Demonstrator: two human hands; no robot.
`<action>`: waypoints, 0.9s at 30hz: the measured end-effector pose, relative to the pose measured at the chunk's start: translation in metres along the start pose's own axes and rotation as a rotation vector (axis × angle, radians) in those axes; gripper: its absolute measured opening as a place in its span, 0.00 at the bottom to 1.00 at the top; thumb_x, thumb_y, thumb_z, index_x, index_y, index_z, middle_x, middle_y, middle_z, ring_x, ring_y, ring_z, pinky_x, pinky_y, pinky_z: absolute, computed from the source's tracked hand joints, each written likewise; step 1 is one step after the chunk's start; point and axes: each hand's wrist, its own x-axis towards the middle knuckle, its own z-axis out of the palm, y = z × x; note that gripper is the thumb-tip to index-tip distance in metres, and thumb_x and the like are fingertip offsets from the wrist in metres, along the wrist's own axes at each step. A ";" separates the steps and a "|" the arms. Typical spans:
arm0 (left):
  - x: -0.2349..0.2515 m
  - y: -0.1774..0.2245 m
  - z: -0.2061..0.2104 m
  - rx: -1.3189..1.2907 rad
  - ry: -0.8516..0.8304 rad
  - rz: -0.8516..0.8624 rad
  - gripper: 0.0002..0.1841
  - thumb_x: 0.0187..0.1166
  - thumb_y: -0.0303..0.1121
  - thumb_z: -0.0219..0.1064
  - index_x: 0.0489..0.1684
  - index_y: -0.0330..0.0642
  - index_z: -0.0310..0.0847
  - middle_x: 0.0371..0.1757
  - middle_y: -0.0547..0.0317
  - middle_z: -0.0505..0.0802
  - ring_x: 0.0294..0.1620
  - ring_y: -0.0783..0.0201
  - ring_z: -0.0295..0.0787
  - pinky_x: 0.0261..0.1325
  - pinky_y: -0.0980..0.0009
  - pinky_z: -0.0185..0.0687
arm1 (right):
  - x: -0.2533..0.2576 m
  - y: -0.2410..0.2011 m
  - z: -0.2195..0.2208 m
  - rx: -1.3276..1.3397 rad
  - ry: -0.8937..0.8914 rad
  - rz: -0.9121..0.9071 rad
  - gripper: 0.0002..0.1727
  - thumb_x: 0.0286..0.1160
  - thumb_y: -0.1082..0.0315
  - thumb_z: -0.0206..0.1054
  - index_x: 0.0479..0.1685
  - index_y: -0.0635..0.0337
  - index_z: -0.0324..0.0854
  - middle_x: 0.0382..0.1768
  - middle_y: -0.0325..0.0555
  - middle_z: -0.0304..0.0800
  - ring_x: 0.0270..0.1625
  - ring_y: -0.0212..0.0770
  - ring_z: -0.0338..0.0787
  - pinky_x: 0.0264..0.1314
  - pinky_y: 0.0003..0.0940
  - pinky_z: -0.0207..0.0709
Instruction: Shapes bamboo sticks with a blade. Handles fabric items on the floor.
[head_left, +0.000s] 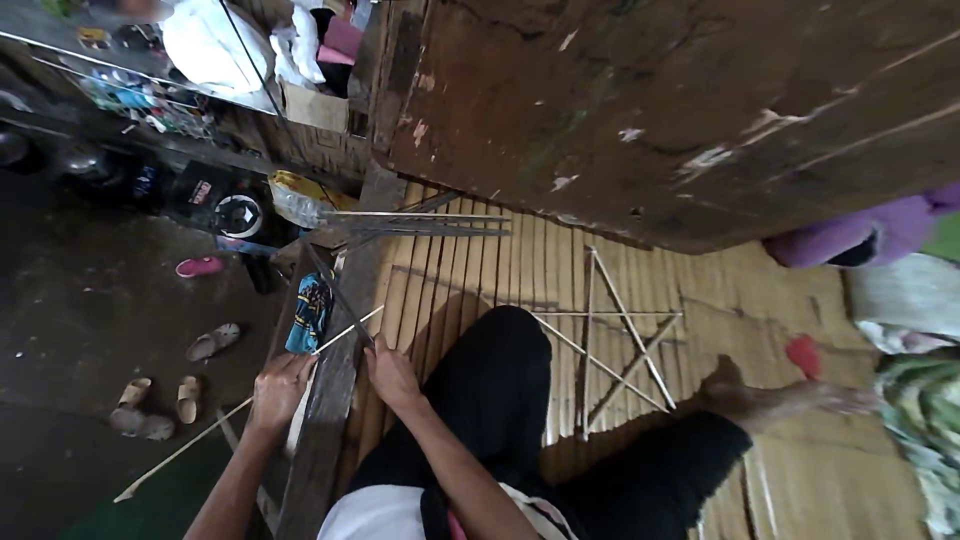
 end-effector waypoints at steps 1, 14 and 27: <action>-0.001 -0.001 0.001 0.015 0.024 0.017 0.15 0.82 0.34 0.64 0.38 0.31 0.95 0.29 0.40 0.93 0.32 0.42 0.95 0.37 0.51 0.90 | 0.000 0.000 0.000 -0.008 0.005 -0.003 0.25 0.96 0.55 0.46 0.82 0.60 0.66 0.55 0.62 0.91 0.61 0.60 0.92 0.65 0.55 0.82; 0.005 -0.002 -0.007 0.026 0.144 0.099 0.15 0.82 0.33 0.63 0.40 0.32 0.95 0.29 0.41 0.93 0.31 0.44 0.94 0.35 0.56 0.89 | -0.013 -0.008 -0.003 -0.064 0.129 -0.044 0.25 0.96 0.55 0.46 0.78 0.62 0.71 0.49 0.61 0.93 0.55 0.61 0.94 0.58 0.55 0.84; -0.001 0.005 -0.008 0.023 0.090 0.029 0.15 0.82 0.33 0.63 0.39 0.31 0.95 0.29 0.39 0.92 0.31 0.42 0.94 0.35 0.52 0.89 | -0.012 -0.006 0.000 -0.058 0.081 -0.018 0.26 0.97 0.55 0.45 0.82 0.63 0.68 0.53 0.62 0.93 0.57 0.62 0.93 0.61 0.55 0.83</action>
